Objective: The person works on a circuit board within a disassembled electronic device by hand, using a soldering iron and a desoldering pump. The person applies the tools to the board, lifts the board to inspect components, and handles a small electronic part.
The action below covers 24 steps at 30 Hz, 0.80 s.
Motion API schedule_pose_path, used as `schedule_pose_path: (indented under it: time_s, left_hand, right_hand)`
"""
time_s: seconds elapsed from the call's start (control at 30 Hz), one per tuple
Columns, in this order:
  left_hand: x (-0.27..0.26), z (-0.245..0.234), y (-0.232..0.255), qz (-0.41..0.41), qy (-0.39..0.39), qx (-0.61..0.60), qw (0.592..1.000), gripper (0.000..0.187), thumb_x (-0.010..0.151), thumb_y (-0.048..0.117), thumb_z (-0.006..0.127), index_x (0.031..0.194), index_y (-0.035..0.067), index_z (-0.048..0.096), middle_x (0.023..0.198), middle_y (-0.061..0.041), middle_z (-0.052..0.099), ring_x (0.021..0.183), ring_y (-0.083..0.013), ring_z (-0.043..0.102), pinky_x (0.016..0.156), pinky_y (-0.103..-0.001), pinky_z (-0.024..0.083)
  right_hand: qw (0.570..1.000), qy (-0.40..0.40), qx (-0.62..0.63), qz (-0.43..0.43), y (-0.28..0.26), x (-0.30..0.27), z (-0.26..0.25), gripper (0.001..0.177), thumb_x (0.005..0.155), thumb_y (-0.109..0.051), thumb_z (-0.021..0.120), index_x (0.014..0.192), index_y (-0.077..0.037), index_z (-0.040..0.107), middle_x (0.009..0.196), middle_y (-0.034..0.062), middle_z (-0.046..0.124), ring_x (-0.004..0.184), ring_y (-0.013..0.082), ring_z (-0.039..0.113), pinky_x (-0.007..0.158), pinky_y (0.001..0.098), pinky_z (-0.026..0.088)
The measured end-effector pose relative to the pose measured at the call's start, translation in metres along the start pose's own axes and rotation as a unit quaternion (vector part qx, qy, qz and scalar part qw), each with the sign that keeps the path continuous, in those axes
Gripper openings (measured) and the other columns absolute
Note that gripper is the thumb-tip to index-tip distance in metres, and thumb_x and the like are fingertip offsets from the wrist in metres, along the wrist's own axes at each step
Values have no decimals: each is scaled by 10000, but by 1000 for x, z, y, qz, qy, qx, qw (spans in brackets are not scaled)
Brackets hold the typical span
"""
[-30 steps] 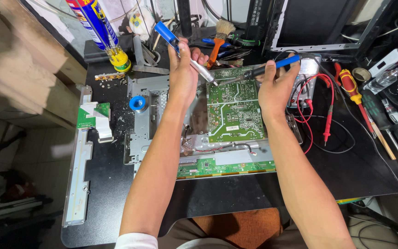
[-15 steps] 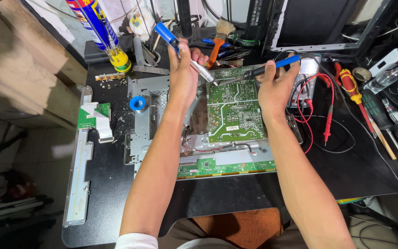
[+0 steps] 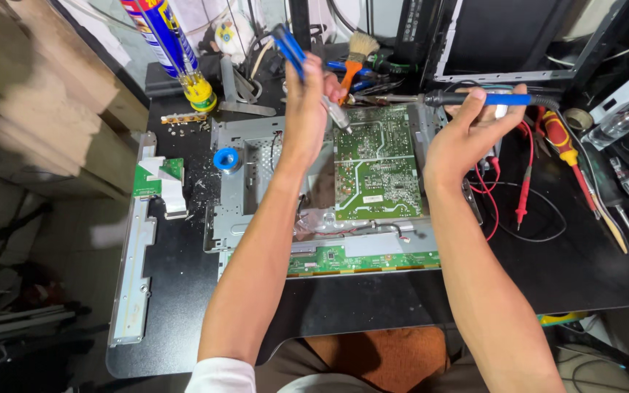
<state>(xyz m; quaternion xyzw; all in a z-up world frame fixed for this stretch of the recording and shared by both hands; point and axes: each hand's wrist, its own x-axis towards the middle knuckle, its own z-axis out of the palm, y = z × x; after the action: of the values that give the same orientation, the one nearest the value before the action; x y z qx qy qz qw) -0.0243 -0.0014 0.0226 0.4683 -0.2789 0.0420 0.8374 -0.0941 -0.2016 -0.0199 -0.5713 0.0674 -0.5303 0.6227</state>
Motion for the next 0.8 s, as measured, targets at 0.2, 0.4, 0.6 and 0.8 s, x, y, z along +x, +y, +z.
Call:
schedule_pose_path:
  time_s: [0.2,0.4,0.6,0.8]
  left_hand:
    - [7,-21,25,-61,57,-224,971,611,1007,712,400,1035,106,468,786,-33,398,804,-206,424,889,-405,427]
    - [9,-37,53,-71,45,-255,963,790,887,857,439,815,70,451,776,-65,444,794,-226,442,803,-367,379]
    - [3,-55,83,-66,113,-182,975,687,908,781,450,825,99,430,793,-59,440,777,-226,456,766,-389,388]
    - [-16,-98,118,-17,102,-123,987,687,939,757,455,811,82,431,779,-62,448,768,-223,474,756,-375,392]
  right_hand:
    - [1000,-10,-17,-7,-1,1,1,591,1192,-138,497,1625,-41,106,1272,168,634,1107,188,637,934,311,591]
    - [999,-27,-6,-30,11,0,-3,557,1241,-110,516,1617,-21,114,1311,170,599,1134,183,615,960,289,558]
    - [998,-65,14,-8,19,-1,-4,589,1234,-112,520,1665,-90,120,1388,161,584,1186,194,619,958,328,581]
    - [994,-107,-6,-5,35,-2,-13,545,1258,-96,490,1643,-125,106,1421,178,557,1143,181,594,954,318,608]
